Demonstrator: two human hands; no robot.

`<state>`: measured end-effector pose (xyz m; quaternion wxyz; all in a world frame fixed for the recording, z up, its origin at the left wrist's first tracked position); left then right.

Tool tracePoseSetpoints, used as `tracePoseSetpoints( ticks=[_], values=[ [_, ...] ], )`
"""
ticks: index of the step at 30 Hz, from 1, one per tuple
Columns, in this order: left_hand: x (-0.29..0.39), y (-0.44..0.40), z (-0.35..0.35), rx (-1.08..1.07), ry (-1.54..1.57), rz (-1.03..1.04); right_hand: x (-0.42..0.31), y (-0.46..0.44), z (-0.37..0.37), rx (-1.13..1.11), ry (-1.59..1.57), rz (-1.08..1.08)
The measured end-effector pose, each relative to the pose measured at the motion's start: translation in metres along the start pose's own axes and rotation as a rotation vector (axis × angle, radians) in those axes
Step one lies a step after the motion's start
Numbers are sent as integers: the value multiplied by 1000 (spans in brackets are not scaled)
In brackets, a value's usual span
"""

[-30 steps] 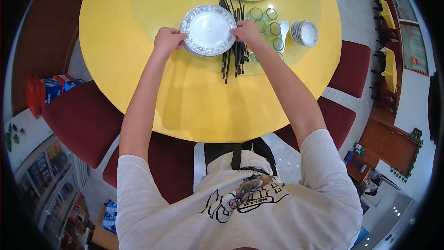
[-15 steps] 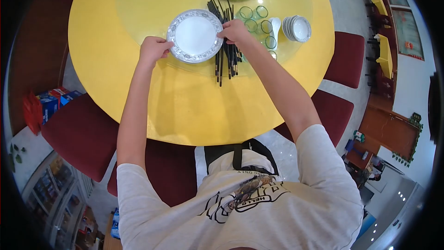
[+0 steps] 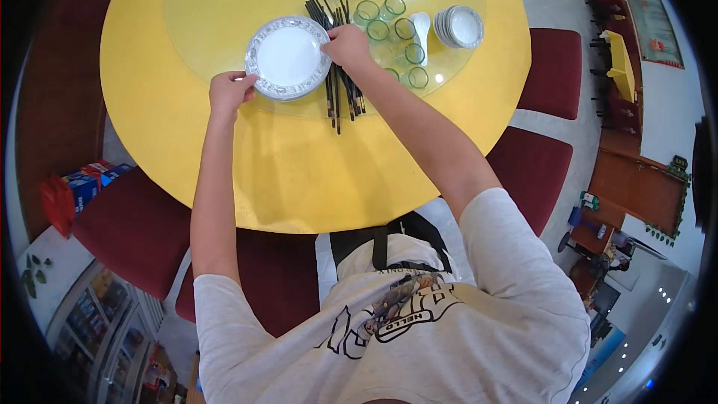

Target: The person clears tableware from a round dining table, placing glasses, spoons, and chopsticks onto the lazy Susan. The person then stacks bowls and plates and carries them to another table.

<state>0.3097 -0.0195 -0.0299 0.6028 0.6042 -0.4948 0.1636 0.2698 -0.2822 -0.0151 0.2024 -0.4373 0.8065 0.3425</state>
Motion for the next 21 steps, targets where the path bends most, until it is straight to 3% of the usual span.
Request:
tracePoseSetpoints(
  ticks=[5,7,9,12,17,19,21],
  values=[
    [-4,13,7,94,29,5,-6,15,1,52,-11,-76],
    [-3,30,15,173,111,-6,-10,34,-5,153,0,-165],
    [-11,55,27,256,191,-18,-19,70,-24,233,-56,-416],
    [-38,104,65,269,199,71,3,128,-60,127,-177,-513],
    [-98,193,205,161,262,33,140,216,-79,-105,-407,-257],
    [-149,210,274,187,13,165,216,237,-77,-145,-371,-150],
    [-120,247,328,153,-365,207,281,253,-87,-150,-333,-101]
  ],
)
Point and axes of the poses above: each hand's wrist, its own y-axis away from the middle knuckle, its own z-axis out of the palm, x = y × z, the point moved 3 cm from there along -y, towards the middle knuckle, and after that the axes turned 5 degrees about -x, right-handed, at the moved point
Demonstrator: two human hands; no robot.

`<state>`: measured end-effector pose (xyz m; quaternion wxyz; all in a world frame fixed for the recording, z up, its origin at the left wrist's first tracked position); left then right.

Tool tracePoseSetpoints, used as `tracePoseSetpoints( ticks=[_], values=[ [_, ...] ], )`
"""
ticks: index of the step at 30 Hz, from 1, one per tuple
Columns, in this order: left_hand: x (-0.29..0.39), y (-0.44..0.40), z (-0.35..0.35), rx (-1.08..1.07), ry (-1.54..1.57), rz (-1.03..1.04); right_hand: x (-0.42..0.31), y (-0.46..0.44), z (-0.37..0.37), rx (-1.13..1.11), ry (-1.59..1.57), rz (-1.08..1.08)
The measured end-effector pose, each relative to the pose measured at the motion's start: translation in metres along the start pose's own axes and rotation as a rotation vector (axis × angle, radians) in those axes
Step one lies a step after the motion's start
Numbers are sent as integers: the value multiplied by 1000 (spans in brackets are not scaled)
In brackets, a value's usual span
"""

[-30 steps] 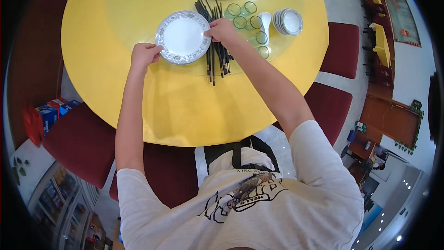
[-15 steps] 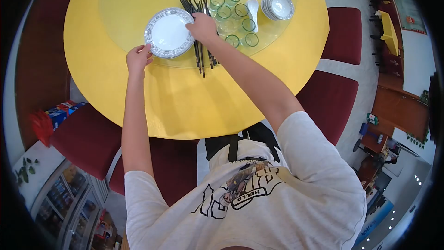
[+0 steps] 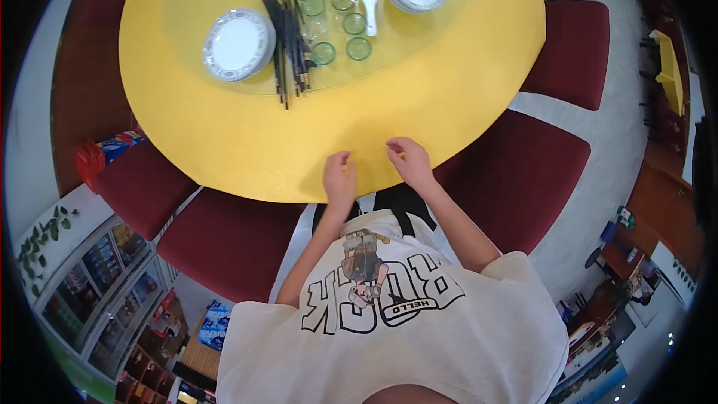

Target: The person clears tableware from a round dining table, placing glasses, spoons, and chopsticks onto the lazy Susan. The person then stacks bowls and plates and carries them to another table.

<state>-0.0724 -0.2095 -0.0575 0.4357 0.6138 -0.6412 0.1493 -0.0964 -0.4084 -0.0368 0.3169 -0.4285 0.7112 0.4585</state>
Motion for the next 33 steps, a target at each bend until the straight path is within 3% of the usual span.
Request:
tracePoseSetpoints(
  ticks=[1,3,4,6,8,11,33],
  values=[
    [16,3,8,-12,-5,-3,23,9,-16,6,112,20],
    [50,22,33,-175,-335,324,46,36,-40,-10,234,64],
    [54,23,43,-171,-329,321,51,36,-55,-3,400,76],
    [55,11,55,-180,-524,550,59,26,-78,24,562,73],
    [40,-3,65,-183,-620,552,60,22,-90,230,751,-157],
    [39,-14,71,-180,-696,531,60,-5,-104,339,758,-197],
    [13,-12,80,-257,-755,467,79,-48,-88,285,923,-20]
  ],
)
Point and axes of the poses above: each hand's wrist, its own y-axis away from the middle knuckle, its own z-axis out of the palm, x = y × z, the point moved 3 cm from there along -y, towards the middle knuckle, and after that the axes turned 5 degrees about -x, right-handed, at the moved point
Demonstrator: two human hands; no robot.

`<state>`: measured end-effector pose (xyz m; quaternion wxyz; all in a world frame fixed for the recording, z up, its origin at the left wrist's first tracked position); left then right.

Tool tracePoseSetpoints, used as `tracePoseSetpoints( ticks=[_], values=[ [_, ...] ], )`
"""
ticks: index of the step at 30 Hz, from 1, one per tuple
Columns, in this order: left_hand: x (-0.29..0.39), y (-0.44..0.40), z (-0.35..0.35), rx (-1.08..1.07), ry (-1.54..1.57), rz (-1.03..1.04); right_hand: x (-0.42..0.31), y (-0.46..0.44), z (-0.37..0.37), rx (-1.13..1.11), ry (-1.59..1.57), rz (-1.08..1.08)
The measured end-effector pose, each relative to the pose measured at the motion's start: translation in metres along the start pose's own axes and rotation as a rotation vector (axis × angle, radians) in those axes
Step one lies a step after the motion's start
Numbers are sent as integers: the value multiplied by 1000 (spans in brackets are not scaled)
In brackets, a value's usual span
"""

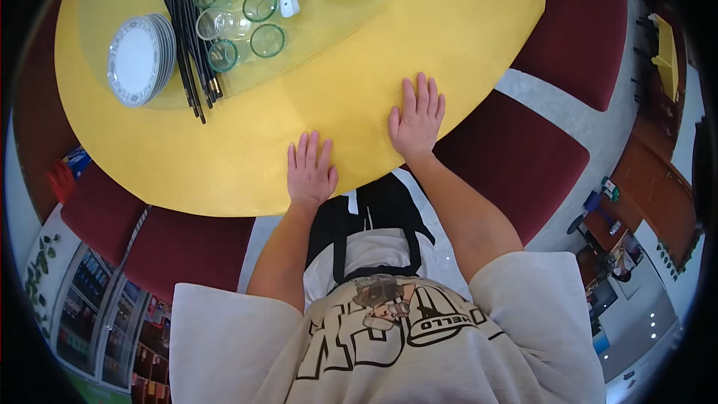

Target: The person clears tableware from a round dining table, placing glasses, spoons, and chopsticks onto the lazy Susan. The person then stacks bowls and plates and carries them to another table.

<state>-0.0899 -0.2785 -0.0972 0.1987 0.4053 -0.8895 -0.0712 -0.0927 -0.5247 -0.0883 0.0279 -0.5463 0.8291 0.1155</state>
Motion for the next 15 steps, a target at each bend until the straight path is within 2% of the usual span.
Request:
tracePoseSetpoints(
  ticks=[15],
  values=[
    [-2,0,3,-9,-25,9,0,0,2,-1,-4,-1]
  ],
)
Point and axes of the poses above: each hand's wrist, its own y-axis away from the middle knuckle, its own z-axis out of the palm, x = y × z, the point moved 3 cm from there along -y, towards the middle knuckle, and after that the axes turned 5 degrees about -x, right-handed, at the moved point
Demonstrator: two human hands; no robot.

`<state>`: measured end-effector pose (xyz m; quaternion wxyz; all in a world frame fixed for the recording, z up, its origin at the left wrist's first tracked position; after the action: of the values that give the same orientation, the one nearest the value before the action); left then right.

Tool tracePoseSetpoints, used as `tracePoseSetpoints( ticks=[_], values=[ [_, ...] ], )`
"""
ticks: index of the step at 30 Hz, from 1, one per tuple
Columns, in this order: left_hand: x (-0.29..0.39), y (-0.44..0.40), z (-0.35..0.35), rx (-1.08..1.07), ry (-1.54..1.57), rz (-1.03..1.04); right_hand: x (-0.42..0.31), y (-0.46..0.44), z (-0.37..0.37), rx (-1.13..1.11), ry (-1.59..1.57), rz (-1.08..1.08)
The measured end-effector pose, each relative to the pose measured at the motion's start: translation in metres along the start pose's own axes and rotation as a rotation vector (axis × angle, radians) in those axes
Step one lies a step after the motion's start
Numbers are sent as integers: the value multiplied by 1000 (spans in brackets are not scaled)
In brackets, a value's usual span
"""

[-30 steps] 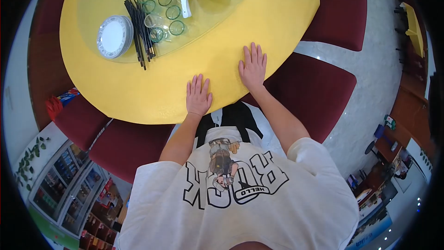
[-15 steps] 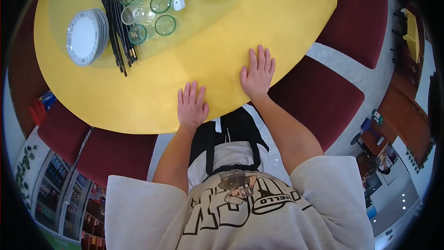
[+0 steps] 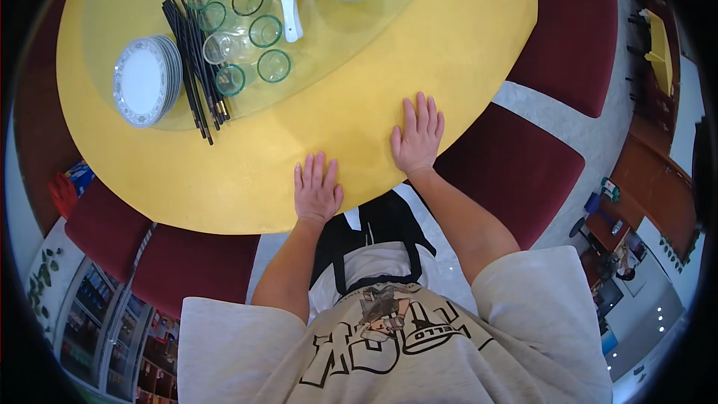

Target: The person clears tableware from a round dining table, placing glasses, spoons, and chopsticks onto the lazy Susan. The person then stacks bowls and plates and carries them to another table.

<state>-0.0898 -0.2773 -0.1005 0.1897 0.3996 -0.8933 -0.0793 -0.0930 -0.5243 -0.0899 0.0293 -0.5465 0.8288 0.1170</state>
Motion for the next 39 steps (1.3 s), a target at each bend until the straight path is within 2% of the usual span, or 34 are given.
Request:
tracePoseSetpoints(
  ticks=[35,39],
  values=[
    [-1,1,-3,5,3,40,0,0,-3,-38,-16,41],
    [1,-3,-13,45,94,60,2,0,-6,-8,-22,29]
  ],
)
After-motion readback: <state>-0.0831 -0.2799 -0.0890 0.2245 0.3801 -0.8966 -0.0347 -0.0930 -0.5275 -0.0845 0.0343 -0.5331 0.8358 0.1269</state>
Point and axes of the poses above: each hand's wrist, its own y-axis away from the middle knuckle, its own z-axis out of the palm, x = y × z, the point moved 3 cm from there along -y, towards the middle knuckle, and after that the axes turned 5 degrees about -x, right-handed, at the moved point
